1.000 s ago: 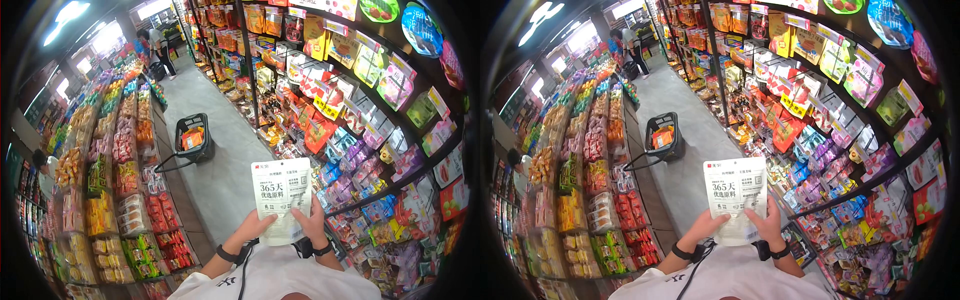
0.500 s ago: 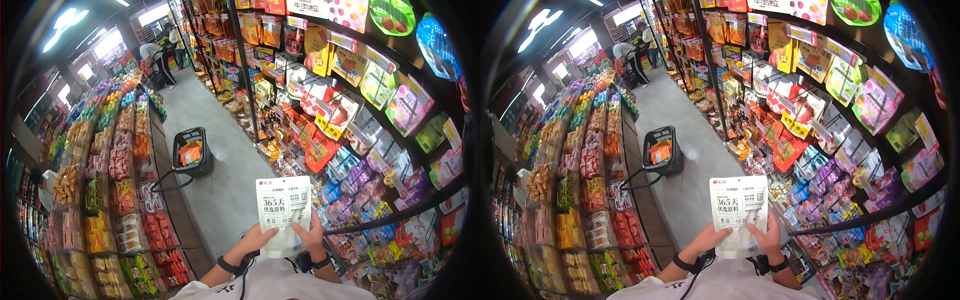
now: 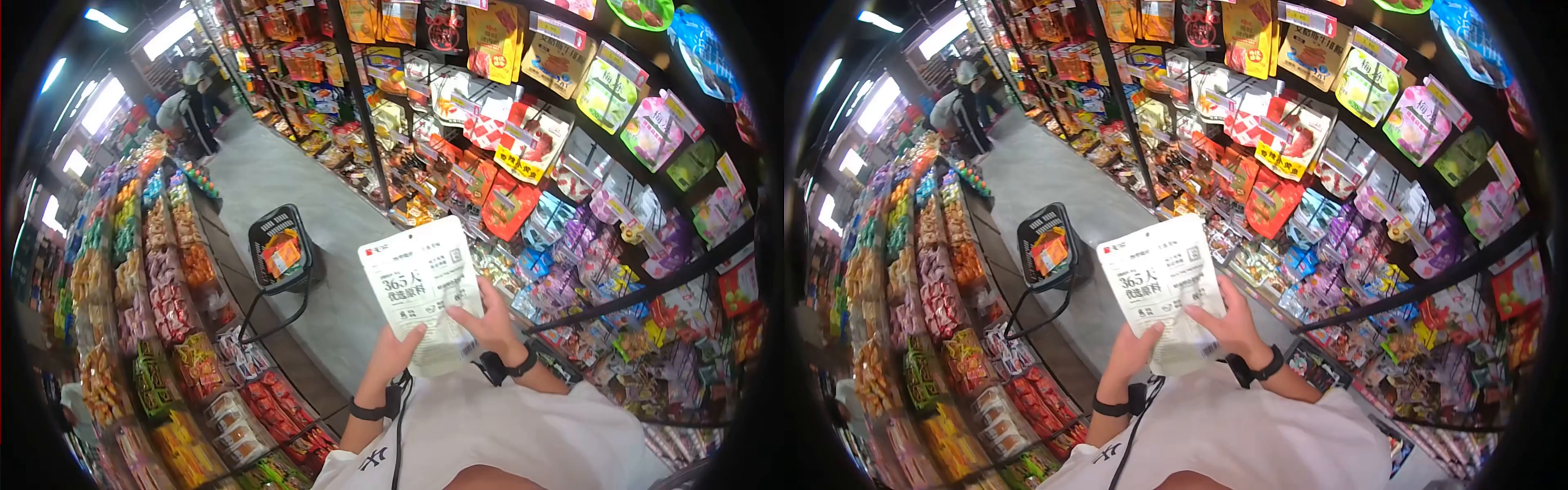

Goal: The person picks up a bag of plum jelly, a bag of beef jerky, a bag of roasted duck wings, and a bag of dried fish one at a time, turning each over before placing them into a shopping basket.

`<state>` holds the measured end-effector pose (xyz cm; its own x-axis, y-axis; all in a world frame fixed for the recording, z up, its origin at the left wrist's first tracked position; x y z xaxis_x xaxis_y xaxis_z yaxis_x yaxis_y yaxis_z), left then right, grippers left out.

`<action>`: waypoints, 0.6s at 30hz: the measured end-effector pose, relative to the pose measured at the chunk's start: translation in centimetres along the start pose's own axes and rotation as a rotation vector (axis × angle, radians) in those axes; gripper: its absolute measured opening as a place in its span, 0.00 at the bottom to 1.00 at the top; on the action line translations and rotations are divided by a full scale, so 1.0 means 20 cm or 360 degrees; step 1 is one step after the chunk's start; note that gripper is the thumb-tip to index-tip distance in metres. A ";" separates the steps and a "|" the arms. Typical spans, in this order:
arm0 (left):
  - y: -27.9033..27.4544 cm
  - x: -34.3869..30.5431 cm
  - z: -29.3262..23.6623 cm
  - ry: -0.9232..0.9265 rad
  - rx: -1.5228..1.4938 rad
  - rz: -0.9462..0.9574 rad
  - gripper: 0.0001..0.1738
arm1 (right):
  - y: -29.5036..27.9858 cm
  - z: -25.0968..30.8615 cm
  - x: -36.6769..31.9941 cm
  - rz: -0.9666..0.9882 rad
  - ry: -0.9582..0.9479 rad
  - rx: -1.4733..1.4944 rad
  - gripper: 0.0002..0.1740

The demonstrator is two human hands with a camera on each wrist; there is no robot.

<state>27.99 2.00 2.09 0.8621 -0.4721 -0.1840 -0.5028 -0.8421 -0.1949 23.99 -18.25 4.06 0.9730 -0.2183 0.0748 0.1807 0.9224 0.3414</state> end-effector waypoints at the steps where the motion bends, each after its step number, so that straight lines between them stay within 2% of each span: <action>1: -0.06 0.00 0.00 -0.0001 -0.0019 -0.0045 0.20 | 0.04 -0.03 0.04 0.0039 0.0008 -0.0036 0.27; 5: -0.24 0.02 0.08 0.0002 -0.0118 -0.0087 0.20 | 0.21 -0.08 0.15 0.0131 0.0109 -0.0094 0.28; 9: -0.35 0.07 0.07 0.0015 -0.0169 -0.0085 0.22 | 0.29 -0.14 0.24 0.0029 0.0056 -0.0029 0.26; 13: -0.38 0.18 0.11 -0.0016 -0.0179 -0.0166 0.23 | 0.31 -0.14 0.36 -0.0013 -0.0040 -0.0138 0.25; 18: -0.43 0.39 0.12 -0.0099 -0.0147 -0.0103 0.22 | 0.26 -0.22 0.55 -0.0031 -0.0057 -0.0107 0.25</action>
Point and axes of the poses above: each hand's wrist, its own x-axis towards the middle knuckle, its own y-axis out of the palm, z = x × y, the point moved 3 cm from there along x, towards the middle knuckle, and after that the axes turned 14 degrees about x, right-handed, at the moved point
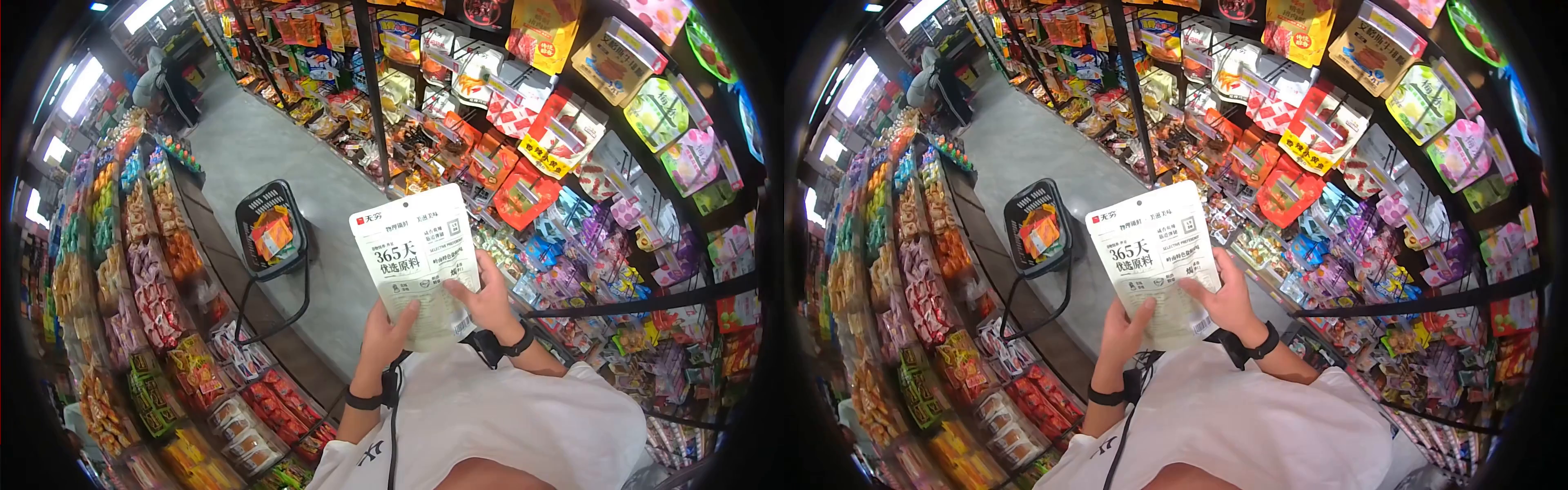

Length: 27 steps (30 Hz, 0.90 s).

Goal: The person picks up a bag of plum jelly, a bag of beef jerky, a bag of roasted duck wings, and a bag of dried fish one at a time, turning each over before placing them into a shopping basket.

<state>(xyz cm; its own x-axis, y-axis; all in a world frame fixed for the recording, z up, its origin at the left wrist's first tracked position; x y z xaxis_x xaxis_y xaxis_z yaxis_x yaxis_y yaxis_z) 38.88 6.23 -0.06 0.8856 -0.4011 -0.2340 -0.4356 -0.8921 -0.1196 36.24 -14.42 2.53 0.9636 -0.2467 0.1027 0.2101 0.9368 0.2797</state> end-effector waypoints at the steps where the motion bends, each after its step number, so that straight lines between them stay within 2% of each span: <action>1: 0.00 0.06 0.00 -0.0016 -0.0013 0.0006 0.23 | -0.01 -0.01 0.05 -0.0001 0.0012 0.0029 0.25; 6: 0.00 0.34 -0.11 -0.0013 0.0113 0.0065 0.25 | -0.10 -0.03 0.32 -0.0034 0.0032 0.0204 0.22; 8: 0.01 0.47 -0.14 -0.0049 0.0196 0.0041 0.26 | -0.14 0.00 0.44 -0.0018 -0.0013 0.0102 0.21; 11: 0.02 0.67 -0.18 0.0170 0.0237 0.0034 0.25 | -0.24 -0.01 0.61 -0.0040 -0.0030 0.0052 0.19; 12: 0.02 0.72 -0.20 0.0160 0.0238 0.0049 0.25 | -0.27 -0.02 0.66 -0.0049 -0.0021 0.0048 0.19; 15: 0.06 0.89 -0.25 0.0158 0.0268 0.0072 0.24 | -0.34 -0.05 0.77 -0.0281 0.0137 0.0135 0.18; 16: 0.07 0.94 -0.26 0.0177 0.0306 0.0077 0.24 | -0.36 -0.05 0.81 -0.0267 0.0068 0.0165 0.17; 20: 0.10 1.10 -0.26 0.0143 0.0436 0.0062 0.25 | -0.47 -0.13 0.93 -0.0171 0.0128 0.0207 0.18; 23: 0.10 1.19 -0.25 0.0074 0.0402 0.0133 0.25 | -0.47 -0.13 1.00 -0.0173 0.0055 0.0418 0.17; 27: 0.08 1.29 -0.29 0.0058 0.0167 0.0193 0.23 | -0.46 -0.18 1.10 -0.0212 0.0084 0.0425 0.14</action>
Point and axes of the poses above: each hand's wrist, its own x-axis towards the middle knuckle, its own y-axis out of the palm, z = x × y, the point moved 3 cm from there along x, towards the middle knuckle, and after that the axes turned 14 degrees about x, right-handed, at the moved point
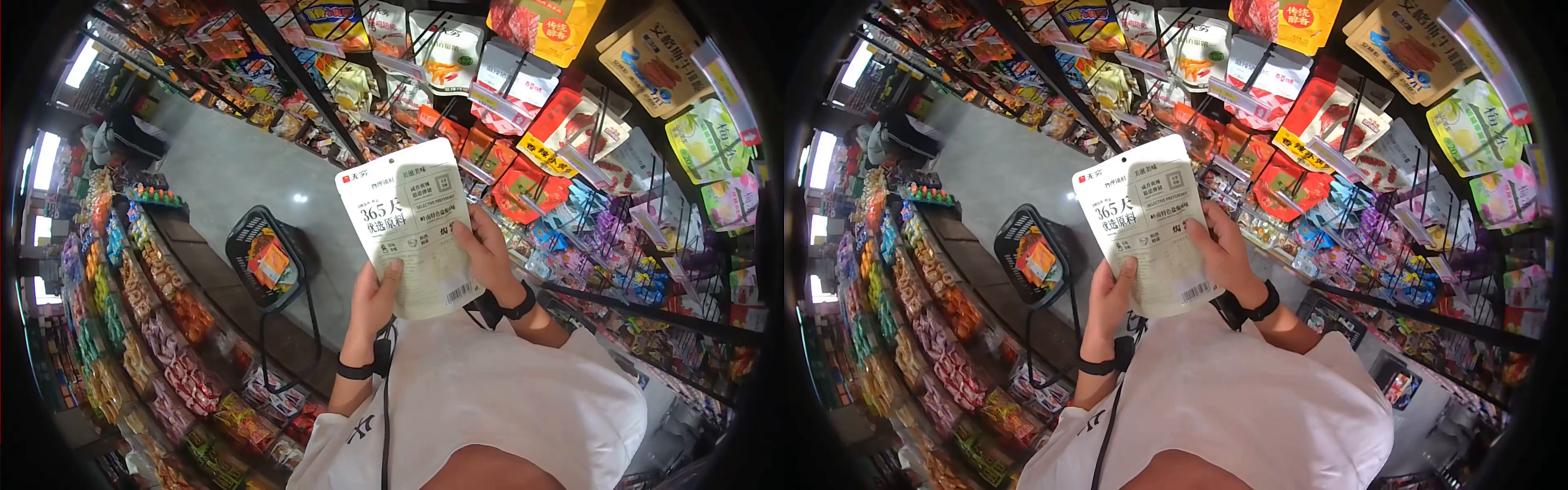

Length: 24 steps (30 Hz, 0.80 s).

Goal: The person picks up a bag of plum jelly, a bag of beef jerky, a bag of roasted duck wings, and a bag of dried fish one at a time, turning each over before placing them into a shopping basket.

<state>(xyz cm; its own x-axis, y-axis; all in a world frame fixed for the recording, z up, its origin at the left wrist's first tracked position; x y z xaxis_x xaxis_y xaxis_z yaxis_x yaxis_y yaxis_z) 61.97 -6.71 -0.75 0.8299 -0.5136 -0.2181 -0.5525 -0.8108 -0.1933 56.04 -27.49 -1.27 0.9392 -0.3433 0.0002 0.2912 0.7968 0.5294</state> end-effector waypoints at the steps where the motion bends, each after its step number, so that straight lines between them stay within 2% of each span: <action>1: -0.03 0.03 0.00 0.0029 0.0003 0.0013 0.23 | 0.02 -0.01 0.03 -0.0013 0.0002 -0.0025 0.14; 6: -0.19 0.12 0.03 0.0053 -0.0025 0.0087 0.23 | 0.10 -0.08 0.12 -0.0035 0.0045 -0.0261 0.16; 9: -0.32 0.16 -0.02 0.0165 0.0303 -0.0125 0.22 | 0.27 -0.11 0.20 -0.0136 -0.0336 -0.0452 0.23; 10: -0.35 0.18 -0.07 0.0257 0.0384 -0.0120 0.22 | 0.33 -0.13 0.23 -0.0168 -0.0244 -0.0549 0.34; 12: -0.45 0.19 -0.15 0.0443 0.0556 -0.0115 0.22 | 0.51 -0.13 0.27 -0.0076 -0.0352 -0.0535 0.46; 13: -0.50 0.21 -0.15 0.0536 0.0685 -0.0117 0.22 | 0.55 -0.17 0.29 0.0017 -0.0239 -0.0706 0.55; 14: -0.55 0.21 -0.13 0.0618 0.0815 -0.0119 0.23 | 0.63 -0.17 0.31 0.0007 -0.0348 -0.1026 0.60; 16: -0.63 0.21 -0.15 0.0752 0.1025 -0.0130 0.26 | 0.76 -0.19 0.37 0.0004 -0.0303 -0.0846 0.59; 18: -0.70 0.18 -0.20 0.0861 0.1183 -0.0158 0.29 | 0.88 -0.19 0.41 0.0130 -0.0295 -0.0992 0.53; 20: -0.72 0.17 -0.18 0.0722 0.1069 0.0008 0.32 | 0.91 -0.27 0.46 0.0076 -0.0109 -0.0819 0.45; 21: -0.74 0.18 -0.16 0.0648 0.1009 0.0095 0.33 | 0.85 -0.36 0.49 -0.0039 0.0066 -0.0571 0.40; 22: -0.76 0.20 -0.14 0.0767 0.0945 0.0141 0.34 | 0.83 -0.41 0.52 -0.0149 0.0238 -0.0321 0.35; 24: -0.77 0.26 -0.10 0.0997 0.0807 0.0228 0.35 | 0.81 -0.40 0.55 -0.0172 0.0040 -0.0399 0.26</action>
Point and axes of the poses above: each hand's wrist, its own x-axis towards the middle knuckle, its own y-axis out of the palm, z = x × y, the point moved 3 cm from there along x, towards the middle knuckle, and after that the axes turned 14 degrees about x, right-handed, at the moved point
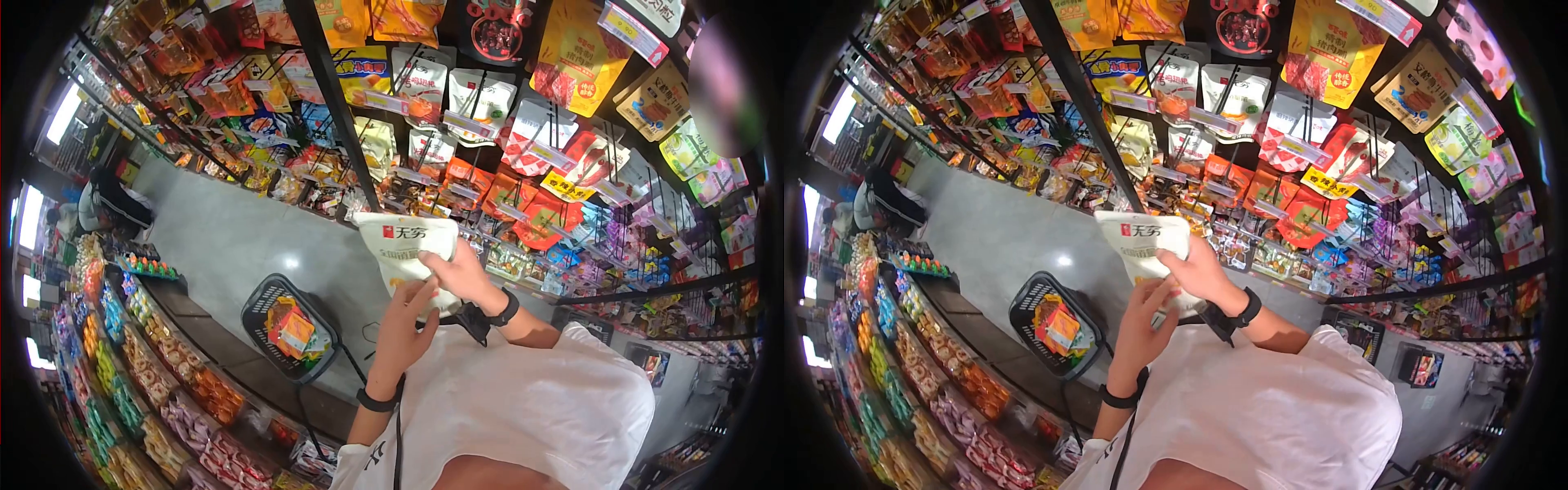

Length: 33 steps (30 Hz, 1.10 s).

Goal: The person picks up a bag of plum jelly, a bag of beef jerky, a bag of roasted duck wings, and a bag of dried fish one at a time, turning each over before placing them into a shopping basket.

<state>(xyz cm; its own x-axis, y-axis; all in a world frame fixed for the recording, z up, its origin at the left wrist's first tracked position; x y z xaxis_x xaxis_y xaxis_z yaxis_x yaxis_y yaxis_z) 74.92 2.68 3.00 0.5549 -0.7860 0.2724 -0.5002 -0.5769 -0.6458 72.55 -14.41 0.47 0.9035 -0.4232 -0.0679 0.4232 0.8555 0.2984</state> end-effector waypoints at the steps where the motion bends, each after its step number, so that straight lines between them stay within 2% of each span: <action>1: 0.00 0.01 0.03 -0.0100 -0.0085 0.0032 0.35 | -0.01 0.02 0.02 -0.0023 -0.0098 -0.0033 0.21; 3: -0.02 0.07 0.08 -0.0294 -0.0244 0.0103 0.35 | -0.06 0.07 0.05 -0.0047 -0.0212 -0.0062 0.15; 6: -0.01 0.23 0.18 -0.0078 0.0146 -0.0085 0.40 | -0.23 0.06 0.12 -0.0145 -0.0090 -0.0090 0.15; 9: 0.16 0.42 0.38 -0.0180 0.0036 -0.0023 0.44 | -0.42 0.02 0.24 -0.0322 -0.0140 0.0040 0.17; 12: 0.33 0.69 0.48 -0.0135 -0.0025 0.0092 0.46 | -0.63 -0.07 0.42 -0.0475 -0.0209 0.0197 0.17; 15: 0.47 0.92 0.51 -0.0218 -0.0178 0.0255 0.44 | -0.80 -0.08 0.53 -0.0582 -0.0226 0.0233 0.16; 18: 0.55 1.09 0.49 -0.0365 -0.0778 0.0227 0.43 | -0.93 0.00 0.62 -0.0580 -0.0326 0.0170 0.16; 19: 0.59 1.10 0.54 -0.0414 -0.0807 0.0102 0.40 | -0.96 0.02 0.65 -0.0542 -0.0348 0.0105 0.15; 23: 0.62 1.18 0.68 -0.0507 -0.0879 0.0050 0.28 | -0.98 0.10 0.69 -0.0477 -0.0424 -0.0043 0.15; 25: 0.59 1.24 0.68 -0.0545 -0.0730 0.0079 0.21 | -0.99 0.11 0.72 -0.0516 -0.0491 -0.0095 0.15; 27: 0.57 1.29 0.64 -0.0546 -0.0790 0.0063 0.16 | -0.99 0.10 0.76 -0.0591 -0.0469 -0.0060 0.15; 31: 0.57 1.35 0.68 -0.0617 -0.0737 0.0150 0.13 | -1.00 0.04 0.84 -0.0632 -0.0639 0.0039 0.14; 33: 0.57 1.38 0.69 -0.0583 -0.0781 0.0147 0.13 | -1.01 0.03 0.86 -0.0624 -0.0614 -0.0026 0.13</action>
<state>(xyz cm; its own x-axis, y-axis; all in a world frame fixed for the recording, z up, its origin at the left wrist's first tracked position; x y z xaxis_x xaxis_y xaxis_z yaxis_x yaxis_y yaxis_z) 93.74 -22.60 -6.70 0.6434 -0.7605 -0.0880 -0.7562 -0.6134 -0.2280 79.42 -39.14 -6.18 0.5887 -0.7872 0.1836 0.7269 0.6149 0.3056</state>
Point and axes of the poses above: each hand's wrist, its own x-axis towards the middle knuckle, its own y-axis out of the palm, z = x × y, the point moved 3 cm from there along x, towards the middle knuckle, and after that the axes turned 14 degrees about x, right-handed, at the moved point
